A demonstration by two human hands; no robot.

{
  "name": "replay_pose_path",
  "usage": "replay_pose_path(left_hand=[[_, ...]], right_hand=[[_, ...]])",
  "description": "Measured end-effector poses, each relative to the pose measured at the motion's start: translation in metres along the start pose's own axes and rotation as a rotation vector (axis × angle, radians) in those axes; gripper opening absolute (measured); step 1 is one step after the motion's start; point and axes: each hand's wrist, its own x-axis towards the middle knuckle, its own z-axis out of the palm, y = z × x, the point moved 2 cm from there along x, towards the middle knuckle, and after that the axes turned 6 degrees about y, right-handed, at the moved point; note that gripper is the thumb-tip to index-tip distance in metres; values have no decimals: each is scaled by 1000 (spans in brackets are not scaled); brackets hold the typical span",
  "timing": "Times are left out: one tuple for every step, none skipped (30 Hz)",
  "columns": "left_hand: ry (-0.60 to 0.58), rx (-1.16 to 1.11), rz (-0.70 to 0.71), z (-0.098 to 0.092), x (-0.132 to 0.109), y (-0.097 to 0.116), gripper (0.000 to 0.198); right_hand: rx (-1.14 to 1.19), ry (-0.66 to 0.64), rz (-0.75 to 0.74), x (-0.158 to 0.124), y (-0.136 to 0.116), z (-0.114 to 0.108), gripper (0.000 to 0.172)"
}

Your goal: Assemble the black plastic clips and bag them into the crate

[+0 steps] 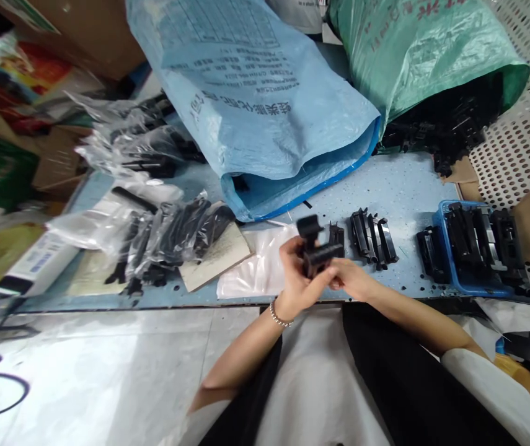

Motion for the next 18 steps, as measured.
replay_pose_path(left_hand=[[-17, -17, -25, 0, 1, 1, 63], [-29, -57, -107, 0, 3, 1, 60], [-33, -105, -220, 1, 6, 2, 55], [-38, -143, -337, 2, 9, 2, 50], [-45, -171, -442, 4, 12, 2, 48], [-53, -185, -521, 6, 13, 3, 48], [-55, -186, -568, 8, 14, 3, 49], [-53, -184, -588, 10, 13, 4, 50], [-48, -185, -594, 11, 12, 5, 51], [-41, -191, -592, 12, 11, 5, 51], [-35, -200, -592, 13, 10, 5, 49], [-36, -209, -599, 13, 9, 5, 48], [-42, -214, -614, 13, 9, 5, 45], [-51, -213, -629, 13, 10, 4, 44], [-59, -208, -638, 13, 10, 4, 43], [-56, -199, -630, 12, 10, 3, 42], [-40, -182, -593, 11, 9, 3, 43], [-17, -153, -535, 10, 8, 4, 44]], right_hand=[[0, -28, -3, 0, -2, -2, 55], [-61, -22, -61, 0, -6, -7, 53], [-172, 13, -158, 0, -10, -12, 49], [-316, 61, -281, 0, -15, -17, 44], [-470, 106, -408, 0, -19, -21, 38], [-608, 140, -527, 0, -22, -23, 34], [-714, 152, -625, 0, -24, -25, 31], [-780, 153, -702, 0, -24, -26, 31], [-813, 151, -758, -1, -25, -27, 31], [-823, 145, -798, -1, -26, -28, 31], [-825, 135, -822, -1, -27, -29, 30], [-828, 115, -827, -1, -28, -31, 30], [-833, 87, -813, -2, -29, -31, 31], [-833, 58, -781, -2, -30, -31, 33], [-817, 35, -729, -2, -31, -30, 35], [-771, 23, -657, -2, -30, -29, 38], [-691, 14, -563, -2, -29, -27, 41], [-582, 1, -451, -2, -26, -24, 46]])
